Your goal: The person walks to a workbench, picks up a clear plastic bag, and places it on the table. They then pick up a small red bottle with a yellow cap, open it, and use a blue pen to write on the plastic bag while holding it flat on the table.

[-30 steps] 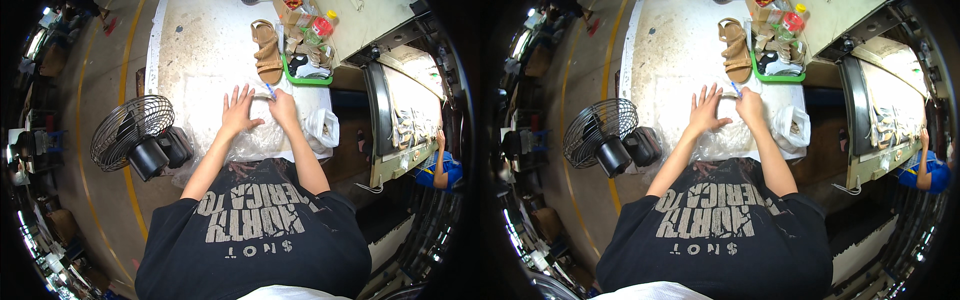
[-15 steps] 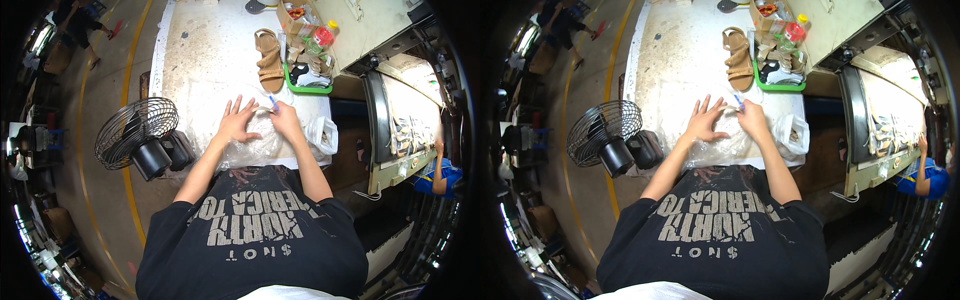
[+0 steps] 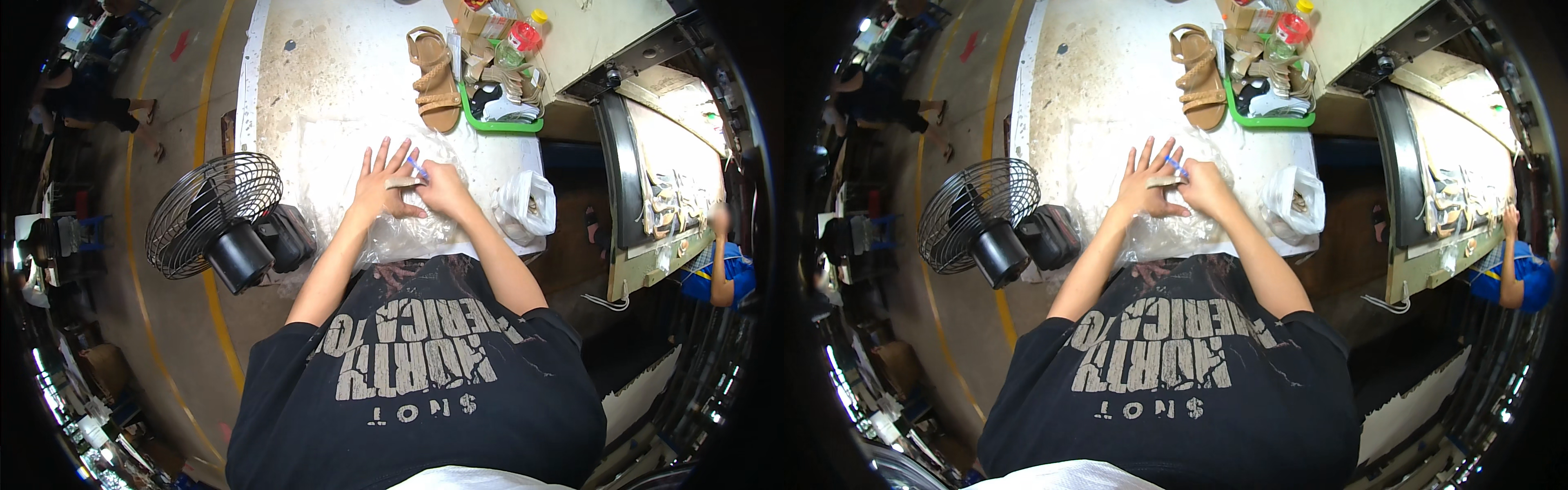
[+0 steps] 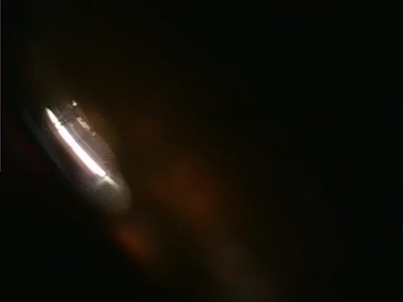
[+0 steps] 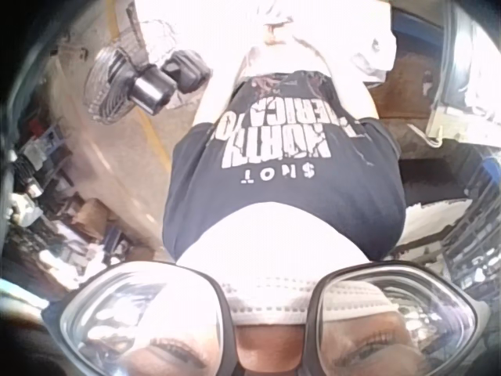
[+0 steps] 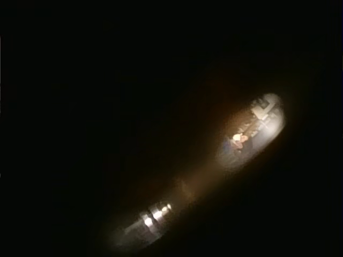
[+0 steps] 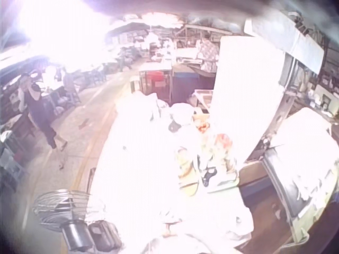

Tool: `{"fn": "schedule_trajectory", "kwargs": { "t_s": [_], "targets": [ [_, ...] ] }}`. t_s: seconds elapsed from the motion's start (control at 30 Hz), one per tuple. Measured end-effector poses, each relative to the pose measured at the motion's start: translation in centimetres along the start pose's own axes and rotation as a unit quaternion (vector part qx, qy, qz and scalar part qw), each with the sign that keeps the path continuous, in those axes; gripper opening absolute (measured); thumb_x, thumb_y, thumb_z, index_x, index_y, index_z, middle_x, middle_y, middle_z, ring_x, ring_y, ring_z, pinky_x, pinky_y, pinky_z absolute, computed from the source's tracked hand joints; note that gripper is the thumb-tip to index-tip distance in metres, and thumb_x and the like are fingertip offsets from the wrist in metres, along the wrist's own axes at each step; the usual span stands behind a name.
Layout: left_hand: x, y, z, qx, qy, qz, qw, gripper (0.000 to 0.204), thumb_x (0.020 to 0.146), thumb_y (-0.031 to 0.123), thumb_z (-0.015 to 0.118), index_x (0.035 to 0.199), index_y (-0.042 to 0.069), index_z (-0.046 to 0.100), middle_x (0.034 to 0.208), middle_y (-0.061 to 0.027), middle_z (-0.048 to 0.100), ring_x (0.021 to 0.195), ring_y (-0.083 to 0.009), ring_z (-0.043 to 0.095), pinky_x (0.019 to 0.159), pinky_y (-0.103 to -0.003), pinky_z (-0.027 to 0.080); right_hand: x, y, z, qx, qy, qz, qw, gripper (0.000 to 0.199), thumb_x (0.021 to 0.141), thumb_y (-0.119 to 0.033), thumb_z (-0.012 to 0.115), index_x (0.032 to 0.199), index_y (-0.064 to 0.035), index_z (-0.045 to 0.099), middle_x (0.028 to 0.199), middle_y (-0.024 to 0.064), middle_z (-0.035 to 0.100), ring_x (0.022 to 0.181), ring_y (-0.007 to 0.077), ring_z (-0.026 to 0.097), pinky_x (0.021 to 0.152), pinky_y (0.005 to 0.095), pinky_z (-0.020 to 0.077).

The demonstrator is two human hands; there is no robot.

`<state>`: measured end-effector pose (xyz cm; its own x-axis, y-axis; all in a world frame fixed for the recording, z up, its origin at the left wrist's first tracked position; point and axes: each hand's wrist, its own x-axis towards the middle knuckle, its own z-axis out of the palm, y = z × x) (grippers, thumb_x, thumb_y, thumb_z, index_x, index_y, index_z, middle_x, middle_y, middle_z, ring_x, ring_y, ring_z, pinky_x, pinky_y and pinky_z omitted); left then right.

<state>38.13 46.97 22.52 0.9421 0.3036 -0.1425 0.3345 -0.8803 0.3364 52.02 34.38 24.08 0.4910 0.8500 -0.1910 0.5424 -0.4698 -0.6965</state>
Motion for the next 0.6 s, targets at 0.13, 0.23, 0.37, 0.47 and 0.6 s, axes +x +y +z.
{"fn": "schedule_trajectory", "kwargs": {
  "t_s": [0.13, 0.23, 0.37, 0.47, 0.6],
  "targets": [
    [0.1, 0.0, 0.0, -0.012, -0.012, -0.005, 1.0, 0.139, 0.051, 0.079, 0.087, 0.167, 0.025, 0.034, 0.178, -0.0026, 0.018, 0.164, -0.0385, 0.004, 0.129, -0.064, 0.003, 0.0, 1.2, -1.5, -0.015, 0.033, 0.031, 0.999, 0.019, 0.082, -0.009, 0.073, 0.094, 0.0051, 0.069, 0.09, 0.03, 0.072, 0.089, 0.0488, 0.071, 0.081, 0.0524, 0.0568],
    [0.2, 0.3, -0.8, 0.001, -0.036, -0.012, 0.999, 0.14, 0.05, 0.079, 0.087, 0.167, 0.024, 0.034, 0.178, -0.0022, 0.017, 0.164, -0.0374, 0.001, 0.13, -0.063, 0.002, 0.4, 0.8, -1.8, -0.013, 0.027, 0.03, 0.999, 0.019, 0.082, -0.008, 0.072, 0.094, 0.0058, 0.069, 0.092, 0.0309, 0.072, 0.091, 0.0488, 0.071, 0.081, 0.0526, 0.0567],
    [0.4, 0.3, -0.4, -0.002, -0.027, -0.011, 1.0, 0.142, 0.049, 0.08, 0.087, 0.167, 0.023, 0.034, 0.178, -0.0027, 0.016, 0.165, -0.0369, 0.0, 0.13, -0.062, 0.002, 0.5, -0.3, 0.4, -0.015, -0.009, -0.002, 1.0, 0.019, 0.082, -0.008, 0.072, 0.095, 0.0057, 0.069, 0.094, 0.0313, 0.072, 0.092, 0.0489, 0.071, 0.081, 0.0529, 0.0566],
    [0.4, 0.1, -0.4, 0.011, -0.048, -0.012, 0.999, 0.142, 0.05, 0.08, 0.086, 0.168, 0.023, 0.031, 0.179, -0.0029, 0.014, 0.165, -0.0373, 0.0, 0.13, -0.063, 0.001, 0.3, 1.1, -0.9, -0.033, 0.024, 0.006, 0.999, 0.019, 0.082, -0.006, 0.073, 0.095, 0.006, 0.068, 0.094, 0.0316, 0.072, 0.092, 0.0488, 0.071, 0.081, 0.0531, 0.057],
    [0.6, 0.5, -0.8, 0.016, -0.058, -0.02, 0.998, 0.144, 0.051, 0.08, 0.085, 0.169, 0.023, 0.028, 0.179, -0.0033, 0.014, 0.165, -0.0373, 0.0, 0.13, -0.063, 0.002, 0.3, 0.5, -1.9, -0.074, 0.018, 0.031, 0.997, 0.018, 0.081, -0.004, 0.072, 0.096, 0.0067, 0.068, 0.093, 0.0321, 0.071, 0.092, 0.0493, 0.071, 0.083, 0.0533, 0.0572]
  ]
}}
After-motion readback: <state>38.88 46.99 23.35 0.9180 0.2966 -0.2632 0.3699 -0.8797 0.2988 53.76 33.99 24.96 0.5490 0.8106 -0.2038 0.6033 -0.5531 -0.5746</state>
